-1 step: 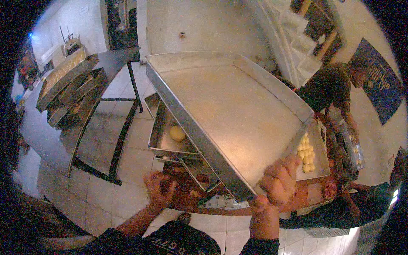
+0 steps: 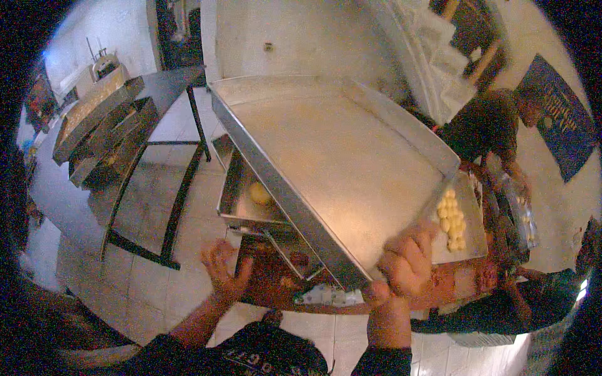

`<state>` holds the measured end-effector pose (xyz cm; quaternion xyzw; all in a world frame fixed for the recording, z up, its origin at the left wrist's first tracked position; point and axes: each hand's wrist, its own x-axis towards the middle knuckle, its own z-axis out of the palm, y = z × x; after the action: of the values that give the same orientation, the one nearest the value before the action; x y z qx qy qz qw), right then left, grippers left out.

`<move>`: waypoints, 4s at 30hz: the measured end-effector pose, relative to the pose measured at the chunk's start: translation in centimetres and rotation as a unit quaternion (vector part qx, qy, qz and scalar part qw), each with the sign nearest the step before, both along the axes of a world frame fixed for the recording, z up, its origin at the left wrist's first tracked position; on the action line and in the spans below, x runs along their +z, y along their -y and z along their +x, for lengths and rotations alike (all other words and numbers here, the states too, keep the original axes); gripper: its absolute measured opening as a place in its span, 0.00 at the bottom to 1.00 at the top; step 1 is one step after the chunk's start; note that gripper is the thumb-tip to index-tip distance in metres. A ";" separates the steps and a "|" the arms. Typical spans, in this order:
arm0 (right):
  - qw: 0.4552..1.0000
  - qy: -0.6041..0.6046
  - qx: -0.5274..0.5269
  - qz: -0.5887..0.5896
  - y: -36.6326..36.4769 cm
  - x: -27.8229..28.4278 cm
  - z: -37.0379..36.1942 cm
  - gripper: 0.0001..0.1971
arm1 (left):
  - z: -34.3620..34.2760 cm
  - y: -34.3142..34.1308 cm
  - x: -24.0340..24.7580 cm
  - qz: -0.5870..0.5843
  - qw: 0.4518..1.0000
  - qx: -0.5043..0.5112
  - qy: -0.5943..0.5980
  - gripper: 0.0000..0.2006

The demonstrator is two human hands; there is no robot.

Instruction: The person prepares dough balls by taking small portions of dough, flattening them, filling them with a substance from a tube, and sealing them into round shapes. They place the finished dough balls onto metal baking trays. The person also greases the baking trays with a brush before placing the dough.

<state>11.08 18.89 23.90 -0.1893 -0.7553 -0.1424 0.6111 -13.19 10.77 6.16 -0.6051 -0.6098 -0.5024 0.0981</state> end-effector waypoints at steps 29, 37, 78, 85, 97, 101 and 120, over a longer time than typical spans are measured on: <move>0.986 0.097 0.046 -0.127 -8.8 -1.3 15.2 0.14 | -1.6 -1.4 1.2 -0.046 0.950 0.304 -0.055 0.33; 0.901 0.006 -0.292 -0.321 -30.9 0.3 36.3 0.12 | 5.8 3.0 -14.0 -0.176 0.950 0.257 -0.008 0.39; 0.869 -0.221 0.222 -0.383 -39.9 9.9 27.5 0.25 | 8.9 2.7 -15.0 -0.360 0.865 0.349 -0.027 0.23; 0.873 0.013 0.238 -0.426 -24.6 10.3 21.4 0.15 | 2.1 3.1 -4.3 0.000 0.922 0.277 0.271 0.20; 0.892 0.178 -0.104 -0.403 -17.4 2.6 11.6 0.07 | 1.0 -8.4 13.5 -0.015 0.990 -0.077 -0.114 0.19; 0.807 0.331 0.178 -0.455 -5.4 2.9 3.4 0.06 | -0.2 -8.0 13.0 -0.007 0.990 -0.105 -0.098 0.17; 0.843 0.341 -0.133 -0.393 -20.7 1.8 -3.1 0.07 | -1.7 -8.2 14.0 -0.031 0.986 -0.141 -0.083 0.16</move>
<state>8.01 39.61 25.66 -0.4521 -0.8760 0.0313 0.1648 -14.93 19.00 20.17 -0.7270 -0.5239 -0.4402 0.0575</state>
